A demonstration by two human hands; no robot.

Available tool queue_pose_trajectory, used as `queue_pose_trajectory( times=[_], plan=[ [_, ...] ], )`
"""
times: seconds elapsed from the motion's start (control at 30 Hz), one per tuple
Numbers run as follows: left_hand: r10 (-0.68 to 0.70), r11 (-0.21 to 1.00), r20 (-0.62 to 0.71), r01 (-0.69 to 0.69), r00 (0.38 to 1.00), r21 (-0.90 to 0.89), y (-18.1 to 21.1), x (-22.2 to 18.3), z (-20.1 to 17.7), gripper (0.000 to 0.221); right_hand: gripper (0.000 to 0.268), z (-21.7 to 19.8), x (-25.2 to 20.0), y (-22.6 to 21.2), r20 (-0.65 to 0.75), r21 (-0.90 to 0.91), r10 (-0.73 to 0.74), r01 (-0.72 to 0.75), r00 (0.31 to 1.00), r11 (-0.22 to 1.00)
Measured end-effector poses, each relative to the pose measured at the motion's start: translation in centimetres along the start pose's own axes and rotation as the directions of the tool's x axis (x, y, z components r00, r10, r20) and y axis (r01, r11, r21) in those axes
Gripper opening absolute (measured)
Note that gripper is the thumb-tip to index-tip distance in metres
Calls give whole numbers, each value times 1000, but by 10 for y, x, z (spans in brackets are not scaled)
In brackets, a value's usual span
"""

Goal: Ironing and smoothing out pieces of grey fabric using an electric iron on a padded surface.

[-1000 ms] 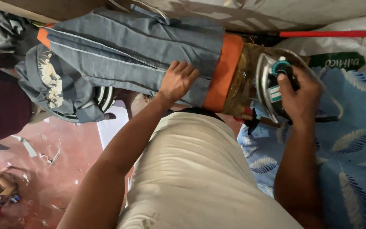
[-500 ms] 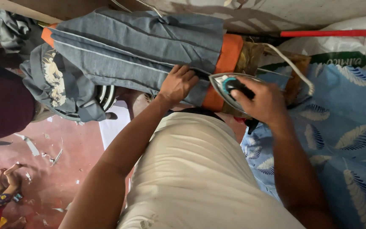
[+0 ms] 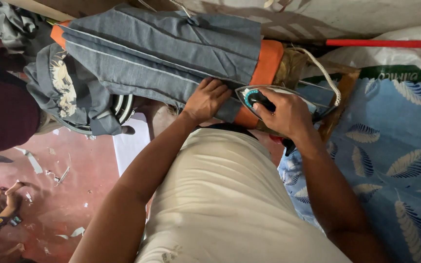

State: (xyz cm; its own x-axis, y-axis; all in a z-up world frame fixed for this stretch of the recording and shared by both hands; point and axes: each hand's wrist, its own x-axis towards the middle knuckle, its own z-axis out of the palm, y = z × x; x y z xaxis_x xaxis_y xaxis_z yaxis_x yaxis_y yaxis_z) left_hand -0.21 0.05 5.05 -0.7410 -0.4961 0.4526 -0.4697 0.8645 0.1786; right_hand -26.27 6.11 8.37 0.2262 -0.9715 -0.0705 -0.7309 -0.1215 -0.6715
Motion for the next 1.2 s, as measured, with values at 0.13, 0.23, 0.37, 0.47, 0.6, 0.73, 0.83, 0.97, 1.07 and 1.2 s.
queue_pose_trajectory(
  times=[0.13,0.23,0.37,0.47,0.6,0.73,0.83,0.97,1.07,1.2],
  plan=[
    [12,1000,-50,-12,999,14,-2,0,-10,30,42,13,2,10,-43,0,1,-1,999,1000],
    [-1,1000,-74,-1,997,-27,-16,-25,19,36,39,18,5,10,-60,14,-9,9,998,1000],
    [-13,1000,-98,10,995,-28,-35,-58,54,30,41,27,12,4,-111,-38,-20,16,994,999],
    [-26,1000,-94,24,995,-16,-40,-67,57,30,37,31,20,-9,-141,-36,-31,26,990,999],
    [-82,995,-119,88,989,41,-48,-70,38,25,35,41,31,-21,-177,-46,-47,40,983,998],
    [-165,982,-136,175,977,67,-68,-89,31,34,33,52,43,-29,-206,-51,-47,37,977,998],
    [-205,970,-144,220,968,100,-88,-104,32,32,32,59,52,-36,-208,-44,-63,55,976,998],
    [-294,937,-144,315,945,154,-109,-113,18,28,31,68,63,-47,-245,-27,-95,91,965,995],
    [-365,904,-164,391,916,171,-130,-125,8,24,32,78,72,-48,-249,-59,-116,105,961,993],
    [-478,801,-225,526,849,286,-172,-153,2,24,33,94,81,-51,-263,-82,-133,115,956,990]
  ],
)
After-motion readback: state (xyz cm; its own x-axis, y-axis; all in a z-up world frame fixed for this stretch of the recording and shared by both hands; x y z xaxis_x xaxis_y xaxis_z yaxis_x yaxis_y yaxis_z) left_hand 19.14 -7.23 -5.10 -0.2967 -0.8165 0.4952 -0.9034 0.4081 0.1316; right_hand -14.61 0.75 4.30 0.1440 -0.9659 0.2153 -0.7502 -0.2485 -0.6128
